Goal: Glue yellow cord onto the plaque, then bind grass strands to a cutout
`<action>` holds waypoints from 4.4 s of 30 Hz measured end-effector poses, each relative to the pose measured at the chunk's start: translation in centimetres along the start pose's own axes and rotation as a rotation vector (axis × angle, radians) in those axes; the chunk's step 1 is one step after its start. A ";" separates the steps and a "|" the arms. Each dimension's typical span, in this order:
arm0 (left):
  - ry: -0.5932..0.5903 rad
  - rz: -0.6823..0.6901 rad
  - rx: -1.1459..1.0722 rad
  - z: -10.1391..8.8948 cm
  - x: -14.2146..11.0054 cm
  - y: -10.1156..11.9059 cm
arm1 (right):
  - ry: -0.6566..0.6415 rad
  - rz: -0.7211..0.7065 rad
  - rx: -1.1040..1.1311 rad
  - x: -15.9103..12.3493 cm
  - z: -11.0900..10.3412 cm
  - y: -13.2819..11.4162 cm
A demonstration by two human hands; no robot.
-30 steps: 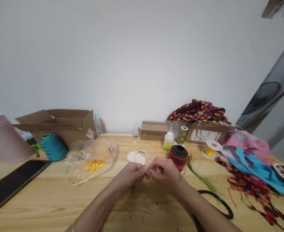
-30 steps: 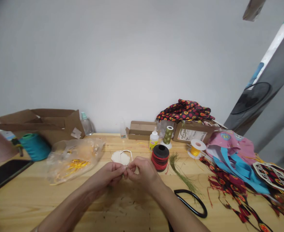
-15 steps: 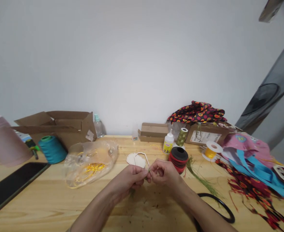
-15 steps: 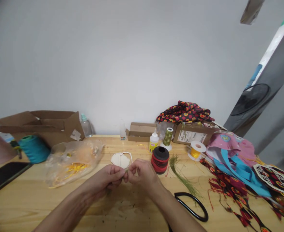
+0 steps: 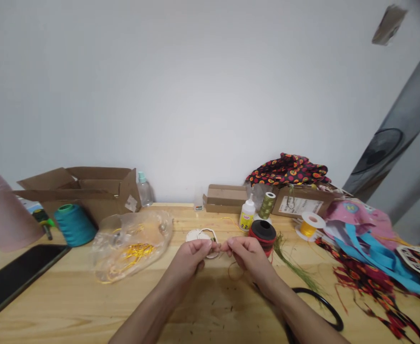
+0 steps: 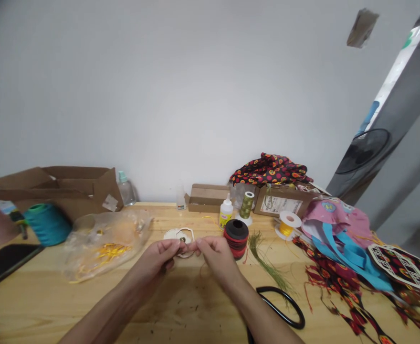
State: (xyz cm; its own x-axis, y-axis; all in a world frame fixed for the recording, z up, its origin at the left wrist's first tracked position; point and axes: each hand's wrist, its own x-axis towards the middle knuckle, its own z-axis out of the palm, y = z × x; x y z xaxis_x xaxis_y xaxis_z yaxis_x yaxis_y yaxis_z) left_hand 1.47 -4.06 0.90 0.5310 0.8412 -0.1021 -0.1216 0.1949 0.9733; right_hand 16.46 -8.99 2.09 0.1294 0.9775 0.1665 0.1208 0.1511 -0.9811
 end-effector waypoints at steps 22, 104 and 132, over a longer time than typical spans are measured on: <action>-0.041 0.050 -0.138 0.3 0.0 0.0 | 0.136 -0.363 -0.510 0.0 -0.4 0.6; -0.123 -0.010 -0.028 0.4 0.4 -0.3 | 0.275 -0.844 -0.707 -1.0 0.1 -0.4; -0.047 0.024 0.186 0.9 0.1 -0.2 | 0.160 -0.549 -0.642 -0.8 0.1 0.2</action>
State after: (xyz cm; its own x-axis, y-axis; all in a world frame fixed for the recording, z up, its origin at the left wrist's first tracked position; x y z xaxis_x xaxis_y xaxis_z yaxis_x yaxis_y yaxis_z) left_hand 2.26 -4.47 0.88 0.5690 0.8191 -0.0730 0.0202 0.0748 0.9970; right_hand 16.29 -9.72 1.78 0.0210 0.7506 0.6605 0.7339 0.4370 -0.5200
